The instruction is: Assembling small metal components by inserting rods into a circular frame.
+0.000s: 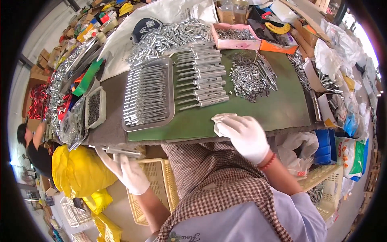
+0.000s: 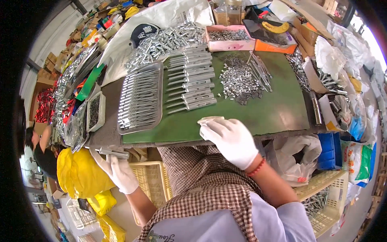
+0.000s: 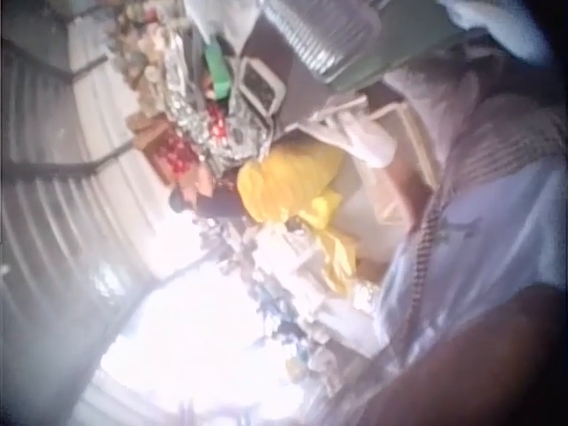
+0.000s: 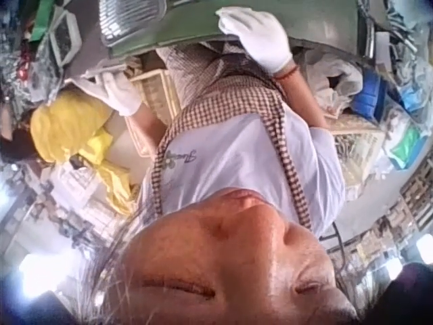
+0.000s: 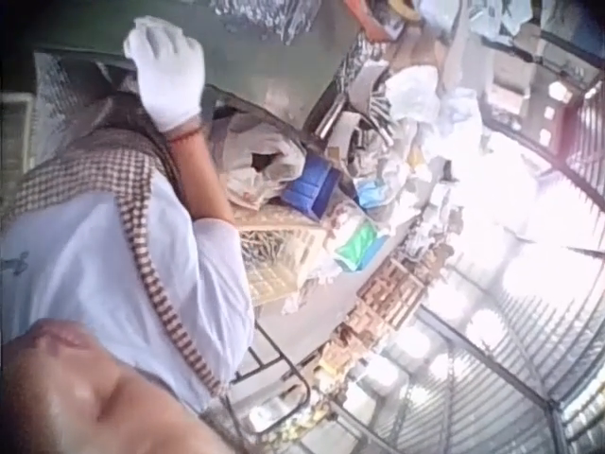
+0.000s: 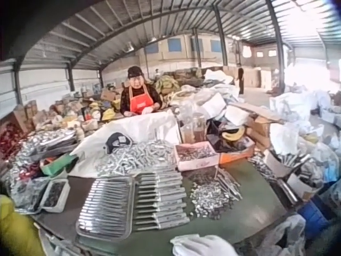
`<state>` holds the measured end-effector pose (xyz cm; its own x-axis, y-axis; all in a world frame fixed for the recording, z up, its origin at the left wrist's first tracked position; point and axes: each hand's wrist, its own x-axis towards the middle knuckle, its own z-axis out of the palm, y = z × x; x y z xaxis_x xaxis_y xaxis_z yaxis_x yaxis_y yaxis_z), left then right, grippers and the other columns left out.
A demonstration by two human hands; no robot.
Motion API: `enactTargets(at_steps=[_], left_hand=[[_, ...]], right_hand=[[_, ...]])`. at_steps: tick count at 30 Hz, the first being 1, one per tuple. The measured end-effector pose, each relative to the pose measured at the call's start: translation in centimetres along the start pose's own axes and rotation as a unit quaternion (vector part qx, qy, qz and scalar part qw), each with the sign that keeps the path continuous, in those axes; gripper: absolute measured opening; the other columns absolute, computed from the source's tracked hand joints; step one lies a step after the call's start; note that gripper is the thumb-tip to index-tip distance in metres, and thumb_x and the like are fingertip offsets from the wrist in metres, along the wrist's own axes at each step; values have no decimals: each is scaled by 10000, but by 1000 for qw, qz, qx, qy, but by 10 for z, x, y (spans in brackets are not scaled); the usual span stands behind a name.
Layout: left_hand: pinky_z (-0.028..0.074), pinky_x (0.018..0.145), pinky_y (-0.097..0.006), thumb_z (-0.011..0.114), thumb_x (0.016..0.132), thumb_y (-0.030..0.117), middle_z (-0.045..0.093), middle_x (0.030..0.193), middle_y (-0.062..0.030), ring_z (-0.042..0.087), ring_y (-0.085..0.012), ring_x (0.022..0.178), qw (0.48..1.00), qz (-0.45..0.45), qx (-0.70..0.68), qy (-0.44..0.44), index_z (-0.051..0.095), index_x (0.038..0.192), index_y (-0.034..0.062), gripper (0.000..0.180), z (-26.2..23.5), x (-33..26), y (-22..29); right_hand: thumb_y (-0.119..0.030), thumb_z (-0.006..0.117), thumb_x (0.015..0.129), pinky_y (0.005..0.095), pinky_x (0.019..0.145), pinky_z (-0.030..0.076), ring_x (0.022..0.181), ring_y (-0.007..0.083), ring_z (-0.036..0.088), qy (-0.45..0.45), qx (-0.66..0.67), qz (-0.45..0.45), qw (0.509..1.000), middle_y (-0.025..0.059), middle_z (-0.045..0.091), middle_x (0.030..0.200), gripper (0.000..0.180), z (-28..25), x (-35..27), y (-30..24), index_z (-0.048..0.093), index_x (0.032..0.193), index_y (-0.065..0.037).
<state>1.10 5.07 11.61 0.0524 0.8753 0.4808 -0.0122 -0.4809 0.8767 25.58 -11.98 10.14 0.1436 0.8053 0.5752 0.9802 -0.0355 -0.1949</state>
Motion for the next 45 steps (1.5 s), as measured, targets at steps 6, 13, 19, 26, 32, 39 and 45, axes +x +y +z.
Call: enactTargets(at_steps=[6, 13, 19, 26, 32, 39, 45], left_hand=[[303, 1087, -413, 494, 904, 138, 260, 1514, -147, 369, -259, 1304, 995, -21, -96, 34, 114, 1541, 134, 742, -15, 2, -3], [438, 965, -366, 515, 916, 107, 356, 1416, -162, 457, -246, 1207, 988, -102, -90, 76, 136, 1533, 132, 725, -34, 6, -23], [434, 943, -302, 524, 892, 22, 507, 1267, -107, 507, -168, 1101, 991, -98, -84, 31, 297, 1448, 23, 601, -43, 13, -56], [478, 899, -307, 499, 844, -92, 536, 1116, -90, 565, -177, 1033, 979, -160, -108, 67, 337, 1401, 48, 597, -62, 3, -46], [522, 849, -342, 460, 856, -96, 531, 1111, -117, 611, -220, 998, 978, -167, -84, 97, 310, 1396, 34, 575, -96, -19, -45], [440, 599, -238, 485, 824, -76, 520, 970, -68, 505, -122, 722, 969, -215, 29, 120, 395, 1254, 10, 447, -117, -31, -76], [500, 678, -343, 706, 812, 168, 615, 877, -103, 614, -287, 750, 947, -86, 310, -13, 644, 946, 76, 175, -62, 22, -68]], right_hand=[[-79, 594, 737, 356, 757, 540, 919, 254, 670, 40, 17, 137, 990, 103, 699, 967, 121, -32, -46, 49, 658, 835, -51], [-47, 516, 889, 382, 907, 482, 1027, 290, 632, 190, -342, 218, 894, 131, 678, 1107, 242, -151, -103, 143, 664, 1080, -34], [-221, 547, 930, 371, 970, 441, 1134, 279, 582, -34, -592, 164, 788, 112, 615, 1246, 369, -192, -101, 203, 585, 1267, -76], [-51, 578, 859, 408, 978, 415, 1069, 307, 579, 50, -137, 55, 988, 134, 645, 1109, 243, -66, 84, 68, 653, 1088, -22], [-100, 668, 684, 433, 887, 449, 949, 251, 593, -2, 76, -241, 968, 56, 635, 906, 197, 35, 155, -81, 635, 877, -81], [-95, 672, 708, 453, 928, 463, 969, 247, 593, -84, 182, -265, 943, 38, 628, 930, 218, 84, 112, -106, 632, 921, -81], [-92, 687, 705, 457, 896, 474, 950, 257, 602, -132, 155, -193, 960, 35, 642, 945, 208, 70, 73, -89, 651, 910, -99]])
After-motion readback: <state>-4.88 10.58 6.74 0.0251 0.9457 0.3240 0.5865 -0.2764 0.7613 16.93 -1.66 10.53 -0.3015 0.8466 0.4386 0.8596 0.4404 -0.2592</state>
